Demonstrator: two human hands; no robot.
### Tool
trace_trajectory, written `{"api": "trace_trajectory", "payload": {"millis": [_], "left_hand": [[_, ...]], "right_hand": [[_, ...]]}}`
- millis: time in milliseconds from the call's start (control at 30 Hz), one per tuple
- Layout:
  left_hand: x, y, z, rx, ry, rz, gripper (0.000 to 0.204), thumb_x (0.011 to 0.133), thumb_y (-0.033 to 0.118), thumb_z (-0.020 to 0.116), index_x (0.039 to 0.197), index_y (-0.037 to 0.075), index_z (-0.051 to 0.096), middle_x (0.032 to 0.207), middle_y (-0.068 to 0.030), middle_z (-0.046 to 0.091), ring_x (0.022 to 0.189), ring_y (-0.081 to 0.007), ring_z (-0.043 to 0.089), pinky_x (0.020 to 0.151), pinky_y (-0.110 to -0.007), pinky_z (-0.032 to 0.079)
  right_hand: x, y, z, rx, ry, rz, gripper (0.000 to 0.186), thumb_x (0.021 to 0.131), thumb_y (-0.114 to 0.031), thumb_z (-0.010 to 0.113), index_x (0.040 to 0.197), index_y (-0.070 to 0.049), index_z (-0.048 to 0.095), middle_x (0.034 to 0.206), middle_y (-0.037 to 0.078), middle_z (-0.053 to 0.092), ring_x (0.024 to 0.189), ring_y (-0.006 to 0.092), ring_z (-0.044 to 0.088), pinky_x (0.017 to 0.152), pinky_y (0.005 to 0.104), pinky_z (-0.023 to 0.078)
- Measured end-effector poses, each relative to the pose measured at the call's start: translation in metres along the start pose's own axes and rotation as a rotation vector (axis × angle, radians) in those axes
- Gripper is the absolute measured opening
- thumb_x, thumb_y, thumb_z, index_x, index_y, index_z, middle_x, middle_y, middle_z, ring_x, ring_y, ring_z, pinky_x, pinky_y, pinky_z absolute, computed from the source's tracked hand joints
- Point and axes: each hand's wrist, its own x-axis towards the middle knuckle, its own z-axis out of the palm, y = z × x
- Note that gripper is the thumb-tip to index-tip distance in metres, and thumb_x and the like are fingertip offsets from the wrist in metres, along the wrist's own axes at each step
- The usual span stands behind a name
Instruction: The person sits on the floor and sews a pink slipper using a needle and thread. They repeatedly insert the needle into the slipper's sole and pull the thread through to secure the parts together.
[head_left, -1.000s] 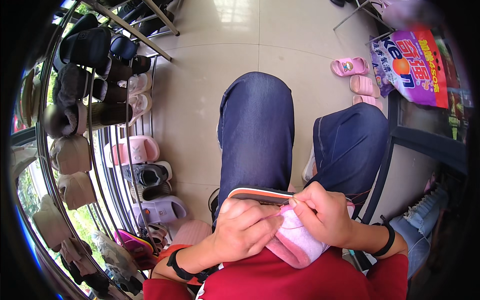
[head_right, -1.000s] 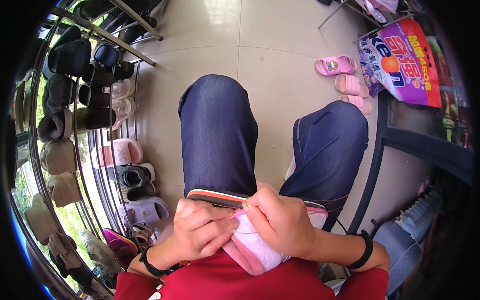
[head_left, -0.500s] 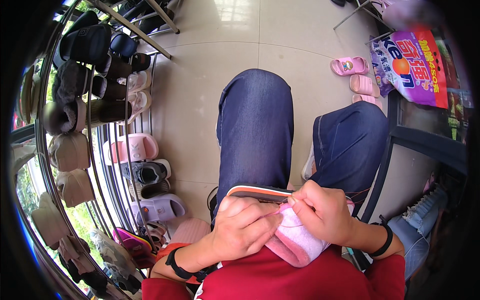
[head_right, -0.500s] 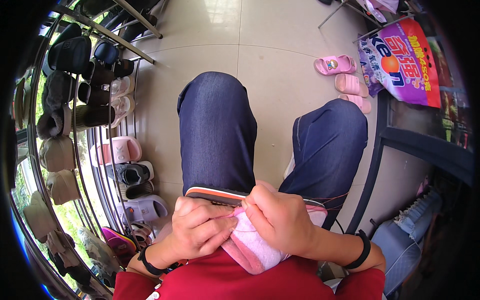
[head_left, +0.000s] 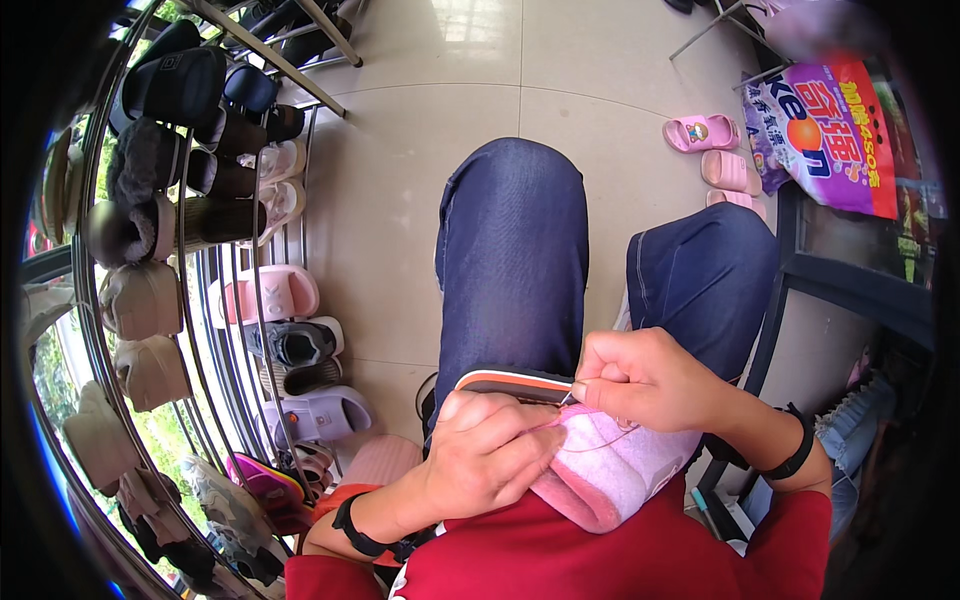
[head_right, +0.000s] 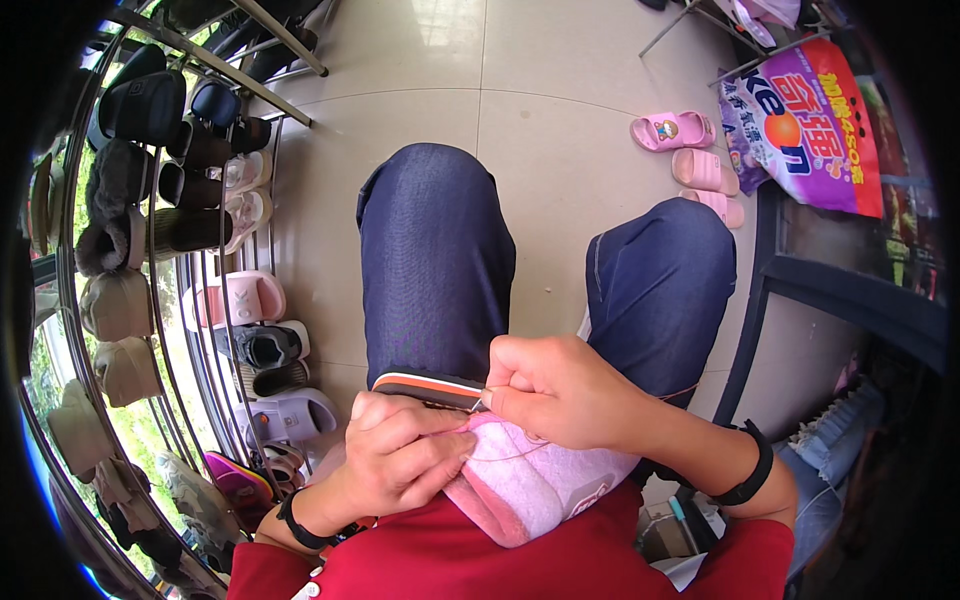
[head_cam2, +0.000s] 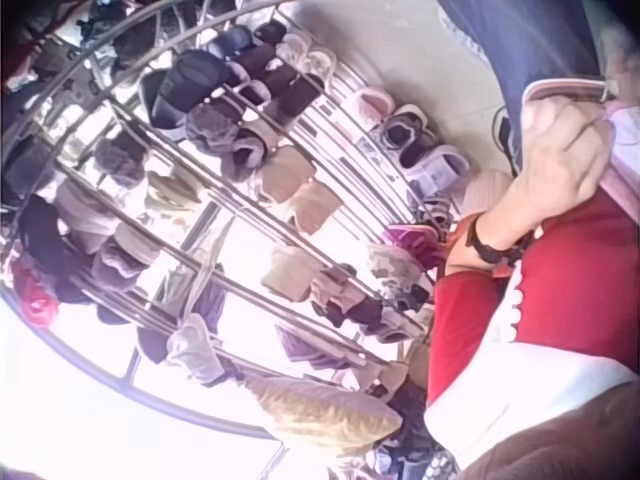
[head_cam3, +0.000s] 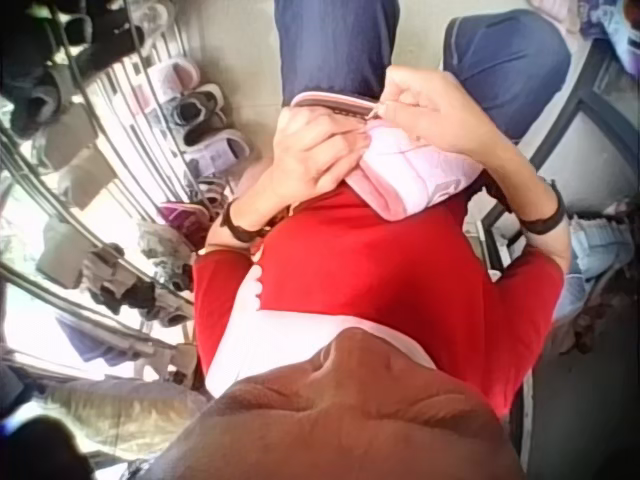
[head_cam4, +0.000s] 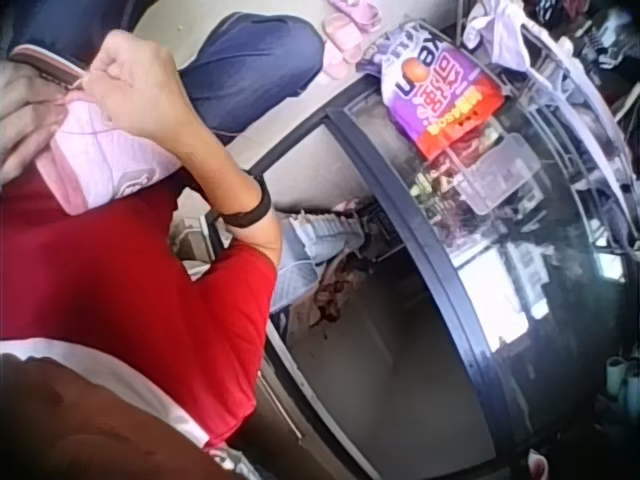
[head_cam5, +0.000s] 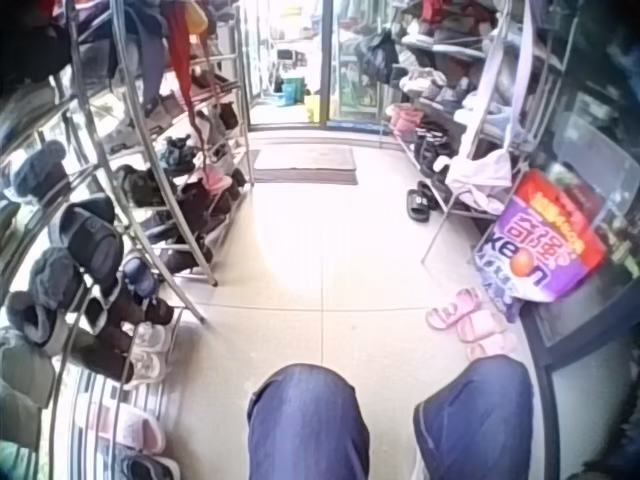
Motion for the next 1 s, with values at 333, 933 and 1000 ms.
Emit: {"api": "trace_trajectory", "payload": {"millis": [333,933,1000], "left_hand": [[-0.001,-0.002,0.001,0.005,0.0,0.004,0.021,0.065,0.013,0.072,0.087,0.015,0.071,0.095,0.0027,0.067,0.078,-0.0144,0.057,0.071,-0.028,0.036],[-0.01,-0.007,0.017,0.039,0.219,0.123,0.027,0.057,0.014,0.072,0.084,0.015,0.071,0.079,0.0026,0.058,0.069,-0.0136,0.052,0.065,-0.028,0.035],[-0.01,-0.007,0.016,0.038,0.224,0.127,0.027,0.057,0.013,0.072,0.084,0.015,0.071,0.079,0.0028,0.058,0.069,-0.0134,0.052,0.065,-0.028,0.035]], "right_hand": [[-0.002,-0.004,0.003,0.301,-0.006,0.185,0.01,0.091,-0.005,0.059,0.086,0.002,0.055,0.064,0.0,0.056,0.056,0.0022,0.05,0.048,0.0212,0.039],[0.0,-0.016,0.005,0.484,-0.164,0.388,0.024,0.094,-0.011,0.05,0.115,0.0,0.051,0.067,0.008,0.06,0.052,0.0094,0.055,0.044,0.0225,0.044],[-0.007,-0.021,0.016,0.393,-0.126,0.328,0.022,0.096,-0.014,0.049,0.114,-0.001,0.049,0.068,0.009,0.062,0.049,0.0097,0.056,0.043,0.0239,0.046]]}}
